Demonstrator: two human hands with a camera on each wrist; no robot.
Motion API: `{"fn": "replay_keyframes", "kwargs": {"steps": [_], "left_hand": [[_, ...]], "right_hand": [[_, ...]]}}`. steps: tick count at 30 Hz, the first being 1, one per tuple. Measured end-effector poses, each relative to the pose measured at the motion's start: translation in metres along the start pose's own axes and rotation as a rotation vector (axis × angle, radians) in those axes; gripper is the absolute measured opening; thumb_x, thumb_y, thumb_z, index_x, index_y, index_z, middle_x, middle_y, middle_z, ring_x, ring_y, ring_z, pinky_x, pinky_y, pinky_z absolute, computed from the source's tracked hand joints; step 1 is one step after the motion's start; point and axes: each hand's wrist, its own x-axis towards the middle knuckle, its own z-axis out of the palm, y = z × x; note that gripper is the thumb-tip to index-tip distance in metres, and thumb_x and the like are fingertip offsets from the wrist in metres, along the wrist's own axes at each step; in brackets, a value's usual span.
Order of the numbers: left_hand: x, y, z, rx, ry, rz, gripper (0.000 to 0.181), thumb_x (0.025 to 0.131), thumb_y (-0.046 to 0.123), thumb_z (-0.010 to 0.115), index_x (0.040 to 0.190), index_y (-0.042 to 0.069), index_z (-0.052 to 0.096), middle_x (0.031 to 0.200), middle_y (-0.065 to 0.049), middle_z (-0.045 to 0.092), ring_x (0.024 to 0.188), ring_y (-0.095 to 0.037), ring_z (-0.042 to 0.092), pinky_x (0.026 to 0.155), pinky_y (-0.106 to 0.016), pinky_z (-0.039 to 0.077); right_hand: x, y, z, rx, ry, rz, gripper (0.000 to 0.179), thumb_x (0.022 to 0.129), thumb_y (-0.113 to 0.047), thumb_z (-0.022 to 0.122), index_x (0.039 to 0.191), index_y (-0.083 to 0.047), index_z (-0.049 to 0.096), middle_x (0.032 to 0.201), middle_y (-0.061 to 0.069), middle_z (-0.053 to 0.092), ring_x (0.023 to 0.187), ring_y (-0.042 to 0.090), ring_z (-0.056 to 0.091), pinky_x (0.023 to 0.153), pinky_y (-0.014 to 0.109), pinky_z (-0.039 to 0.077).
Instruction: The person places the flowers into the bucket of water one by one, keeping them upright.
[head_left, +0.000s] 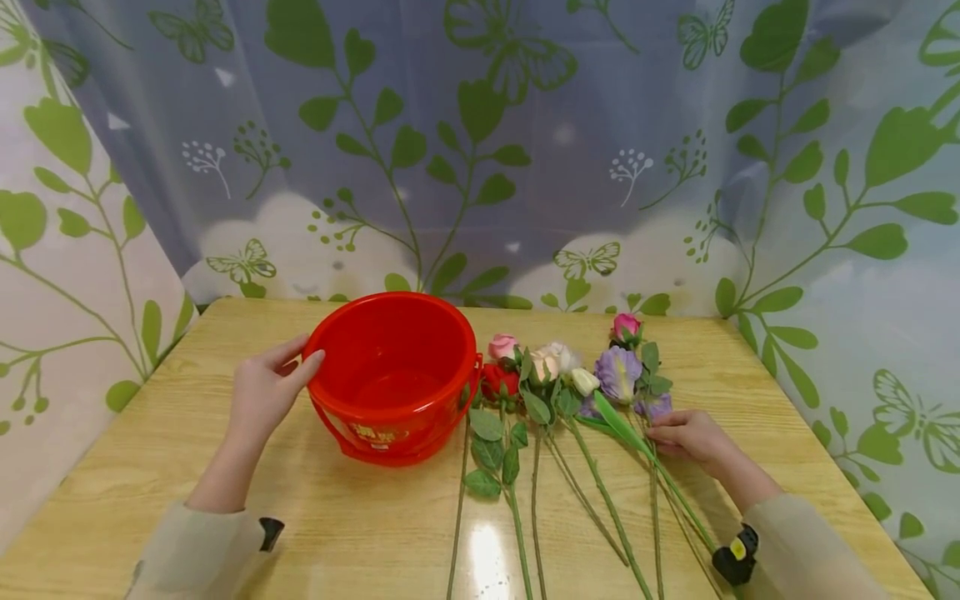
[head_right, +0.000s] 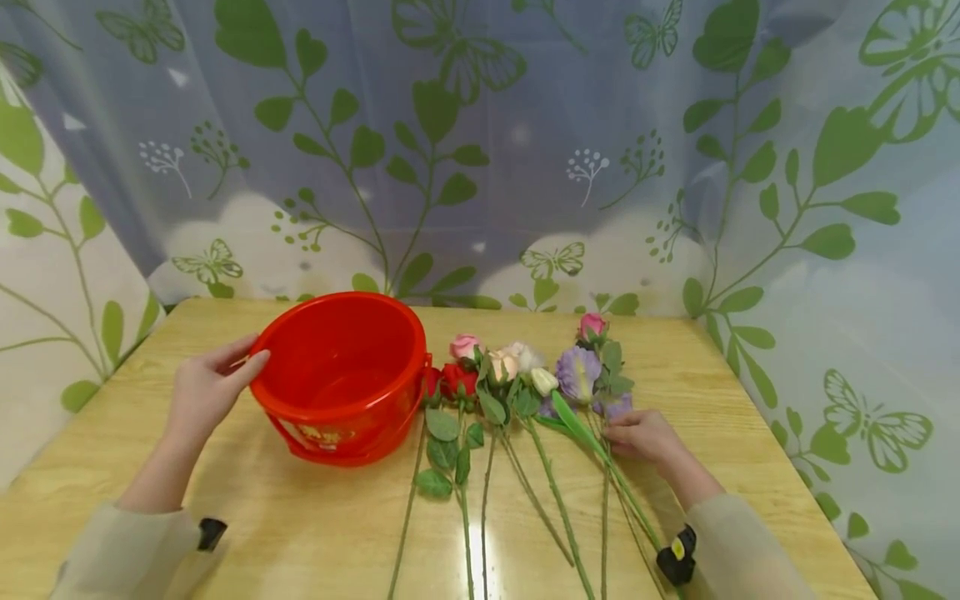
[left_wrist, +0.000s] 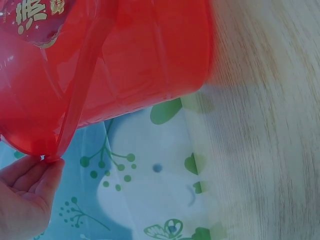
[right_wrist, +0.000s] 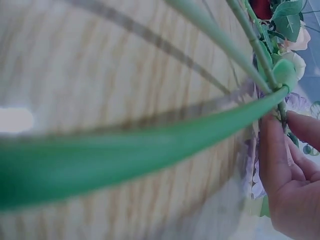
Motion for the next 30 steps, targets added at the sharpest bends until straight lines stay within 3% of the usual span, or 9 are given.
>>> {"fn": "replay_keyframes", "kwargs": {"steps": [10, 30], "left_hand": [[0.001, 0.000, 0.000, -0.001, -0.012, -0.012, 0.051, 0.083, 0.034, 0.060, 0.118, -0.003, 0.055, 0.113, -0.022, 0.055, 0.096, -0.035, 0.057, 0.070, -0.036, 0.049], [0.001, -0.001, 0.001, 0.006, -0.003, -0.008, 0.050, 0.083, 0.032, 0.061, 0.117, -0.004, 0.055, 0.112, -0.023, 0.055, 0.094, -0.035, 0.058, 0.069, -0.037, 0.049]], "right_hand": [[-0.002, -0.002, -0.002, 0.077, 0.011, 0.002, 0.016, 0.084, 0.000, 0.055, 0.096, 0.010, 0.059, 0.074, -0.001, 0.061, 0.063, 0.006, 0.059, 0.060, 0.020, 0.051], [-0.014, -0.014, -0.011, 0.128, 0.058, -0.043, 0.042, 0.086, -0.002, 0.053, 0.117, 0.022, 0.039, 0.082, -0.002, 0.059, 0.073, 0.007, 0.060, 0.067, 0.021, 0.050]]}}
